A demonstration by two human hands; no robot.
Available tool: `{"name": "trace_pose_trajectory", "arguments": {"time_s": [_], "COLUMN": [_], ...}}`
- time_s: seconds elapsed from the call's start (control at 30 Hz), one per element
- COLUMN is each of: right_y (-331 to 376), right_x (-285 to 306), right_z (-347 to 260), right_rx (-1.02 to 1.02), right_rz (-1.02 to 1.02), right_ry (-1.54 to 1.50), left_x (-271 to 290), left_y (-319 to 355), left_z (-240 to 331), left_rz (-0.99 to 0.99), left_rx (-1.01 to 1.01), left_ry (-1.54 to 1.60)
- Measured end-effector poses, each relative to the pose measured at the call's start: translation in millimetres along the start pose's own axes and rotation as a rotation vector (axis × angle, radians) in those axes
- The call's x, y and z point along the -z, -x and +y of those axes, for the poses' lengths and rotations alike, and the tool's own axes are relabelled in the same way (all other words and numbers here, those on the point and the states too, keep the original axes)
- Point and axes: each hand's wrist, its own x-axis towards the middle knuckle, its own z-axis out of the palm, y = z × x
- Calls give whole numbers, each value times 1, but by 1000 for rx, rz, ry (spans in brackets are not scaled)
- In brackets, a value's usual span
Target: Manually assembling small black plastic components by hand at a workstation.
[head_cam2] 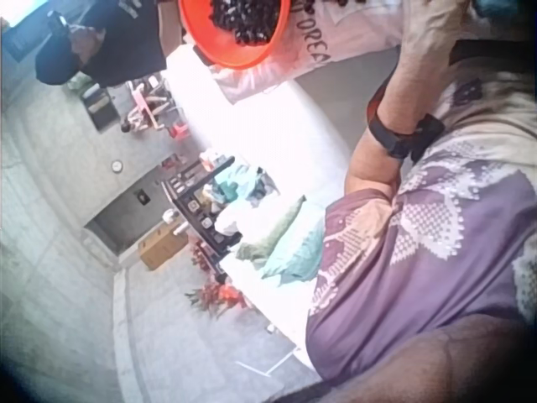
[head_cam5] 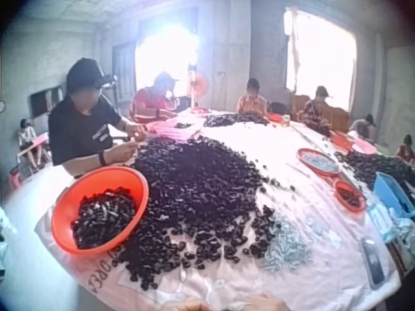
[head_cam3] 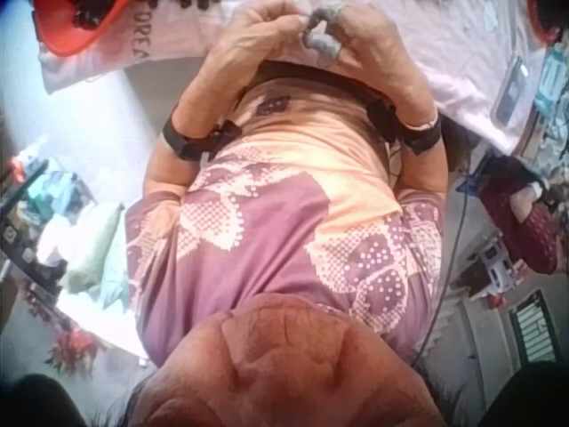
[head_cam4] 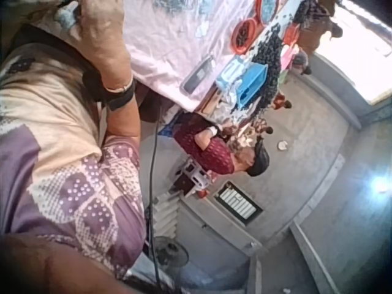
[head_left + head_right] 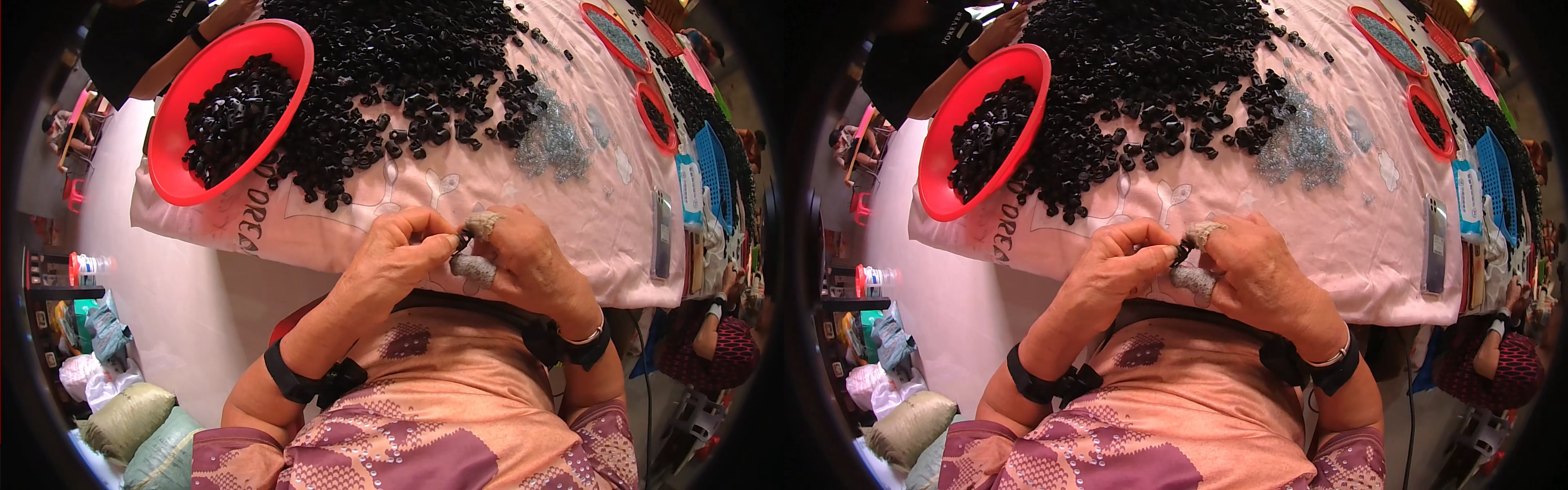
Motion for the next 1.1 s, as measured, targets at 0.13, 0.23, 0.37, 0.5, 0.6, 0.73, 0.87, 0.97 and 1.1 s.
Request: {"name": "trace_pose_trajectory", "arguments": {"time_s": [0.13, 0.23, 0.37, 0.5, 0.6, 0.73, 0.87, 0.97, 1.1], "right_y": [0, 0, 0, 1, 2, 1, 4, 2, 6], "right_x": [3, 4, 10, 3, 2, 3, -2, 1, -5], "right_z": [-1, -2, -3, 1, 2, 0, 5, -1, 1], "right_rx": [0, 14, 34, 0, 23, 36, 3, -20, -171], "right_rz": [3, -3, -13, 0, 57, 70, 141, 141, 141], "right_ry": [-107, -76, -89, -26, -2, 24, -54, -202, -321], "left_x": [5, 6, 4, 0, -5, -4, -3, -2, -7], "left_y": [-2, -2, -2, -1, 0, -1, -1, 0, -1], "left_z": [0, 1, 4, 4, 1, 0, -1, -4, -4], "left_rz": [-78, -88, -113, -65, -36, -47, -37, -33, 34], "left_rx": [-7, -10, -8, -30, -35, -72, -28, 18, 12], "left_ry": [-28, -77, -143, -212, -131, -101, 30, 233, 275]}}
